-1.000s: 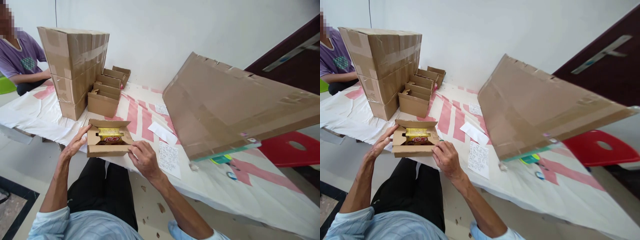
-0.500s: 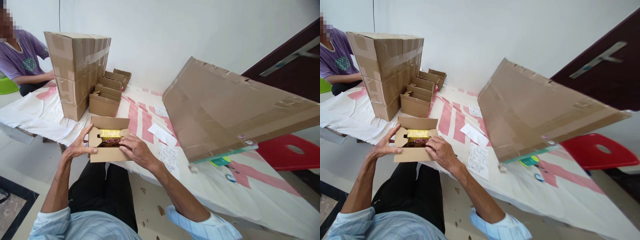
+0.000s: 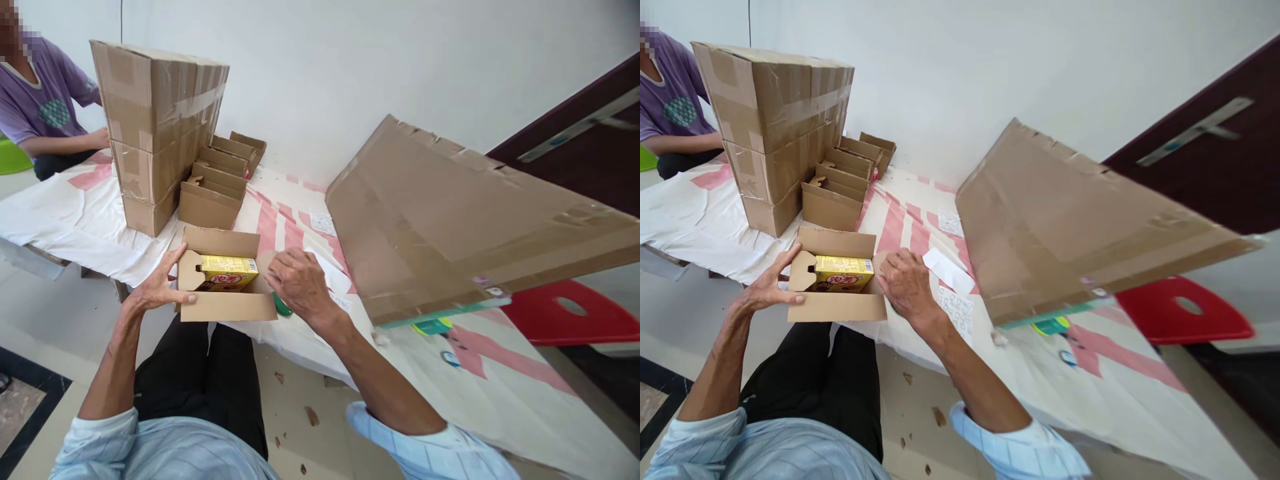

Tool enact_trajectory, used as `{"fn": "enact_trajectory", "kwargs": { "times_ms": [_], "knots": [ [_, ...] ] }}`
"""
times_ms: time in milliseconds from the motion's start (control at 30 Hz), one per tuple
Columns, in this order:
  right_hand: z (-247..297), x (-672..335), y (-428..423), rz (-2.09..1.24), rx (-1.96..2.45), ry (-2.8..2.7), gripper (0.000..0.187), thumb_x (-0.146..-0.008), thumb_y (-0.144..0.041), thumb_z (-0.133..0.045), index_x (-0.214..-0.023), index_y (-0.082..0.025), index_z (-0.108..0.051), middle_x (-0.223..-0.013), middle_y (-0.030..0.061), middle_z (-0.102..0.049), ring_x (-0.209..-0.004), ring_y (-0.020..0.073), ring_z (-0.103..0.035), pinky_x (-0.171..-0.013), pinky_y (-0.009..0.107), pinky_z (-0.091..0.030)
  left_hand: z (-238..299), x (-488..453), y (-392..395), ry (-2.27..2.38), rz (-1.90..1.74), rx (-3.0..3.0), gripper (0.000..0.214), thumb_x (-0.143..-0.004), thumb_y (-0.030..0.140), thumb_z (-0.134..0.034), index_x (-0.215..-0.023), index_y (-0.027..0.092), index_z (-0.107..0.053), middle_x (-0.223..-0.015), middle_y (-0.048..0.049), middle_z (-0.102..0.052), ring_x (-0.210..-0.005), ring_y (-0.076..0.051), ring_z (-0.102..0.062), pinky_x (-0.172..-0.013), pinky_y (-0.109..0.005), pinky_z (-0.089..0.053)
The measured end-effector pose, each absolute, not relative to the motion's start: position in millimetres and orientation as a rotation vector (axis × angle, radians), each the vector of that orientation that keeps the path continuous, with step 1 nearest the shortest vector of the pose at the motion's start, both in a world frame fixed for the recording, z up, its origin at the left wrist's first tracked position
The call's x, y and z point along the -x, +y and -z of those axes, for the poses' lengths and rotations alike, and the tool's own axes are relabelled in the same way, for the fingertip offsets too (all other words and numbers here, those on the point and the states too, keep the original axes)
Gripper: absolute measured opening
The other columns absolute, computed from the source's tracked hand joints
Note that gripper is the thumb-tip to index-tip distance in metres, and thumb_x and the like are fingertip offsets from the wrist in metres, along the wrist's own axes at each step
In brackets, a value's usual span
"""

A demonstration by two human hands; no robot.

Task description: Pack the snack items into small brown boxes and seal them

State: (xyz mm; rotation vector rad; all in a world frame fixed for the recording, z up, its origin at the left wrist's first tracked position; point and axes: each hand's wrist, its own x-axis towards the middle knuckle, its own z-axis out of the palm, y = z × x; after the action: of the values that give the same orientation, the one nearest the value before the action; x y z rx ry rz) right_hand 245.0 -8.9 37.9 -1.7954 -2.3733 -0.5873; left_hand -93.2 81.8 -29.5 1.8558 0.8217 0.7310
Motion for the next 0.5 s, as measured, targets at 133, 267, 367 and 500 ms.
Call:
{"fn": "enact_trajectory", "kwargs": {
  "times_ms": [133,267,367,500],
  "knots": [
    [-36.7,-246.9,1.5,0.48,1.97,-2.456,0.017,-0.101,-0.024,-0.065,-0.089,-0.017,-0.076,-0.092,0.0134,-0.075,-0.097,0.0296,-0.061,-0.084,0.04,-0.036,34.0,93.1,83.7,0.793,-0.761,-1.884,0.127,-0.074,0.061,-0.092,-0.175,0.03,-0.023,-0.179,-0.0176,-0.025,-0.16,-0.049,-0.034,-0.116,-0.059,-0.054],
    [-36.5,-229.1,18.3,0.365,1.974,-2.571,0.014,-0.099,-0.028,-0.072,-0.108,-0.017,-0.075,-0.105,0.0142,-0.075,-0.102,0.0305,-0.064,-0.088,0.04,-0.04,39.1,93.8,85.8,0.79,-0.771,-1.909,0.126,-0.075,0.062,-0.091,-0.175,0.029,-0.023,-0.179,-0.0175,-0.025,-0.16,-0.047,-0.036,-0.117,-0.059,-0.053],
    [-35.0,-213.7,31.3,0.259,1.937,-2.656,0.023,-0.097,-0.029,-0.077,-0.116,-0.018,-0.071,-0.117,0.0137,-0.072,-0.106,0.0301,-0.064,-0.087,0.039,-0.042,44.1,94.3,88.0,0.801,-0.794,-1.938,0.127,-0.074,0.064,-0.091,-0.175,0.028,-0.023,-0.177,-0.0167,-0.03,-0.158,-0.045,-0.039,-0.123,-0.06,-0.047],
    [-29.4,-206.0,42.1,0.229,1.957,-2.674,0.037,-0.09,-0.031,-0.085,-0.12,-0.016,-0.068,-0.123,0.0165,-0.068,-0.111,0.0322,-0.062,-0.086,0.039,-0.042,47.8,94.0,89.9,0.824,-0.795,-1.95,0.128,-0.074,0.066,-0.09,-0.175,0.027,-0.023,-0.178,-0.0161,-0.031,-0.159,-0.044,-0.038,-0.129,-0.06,-0.04]
  ]
}}
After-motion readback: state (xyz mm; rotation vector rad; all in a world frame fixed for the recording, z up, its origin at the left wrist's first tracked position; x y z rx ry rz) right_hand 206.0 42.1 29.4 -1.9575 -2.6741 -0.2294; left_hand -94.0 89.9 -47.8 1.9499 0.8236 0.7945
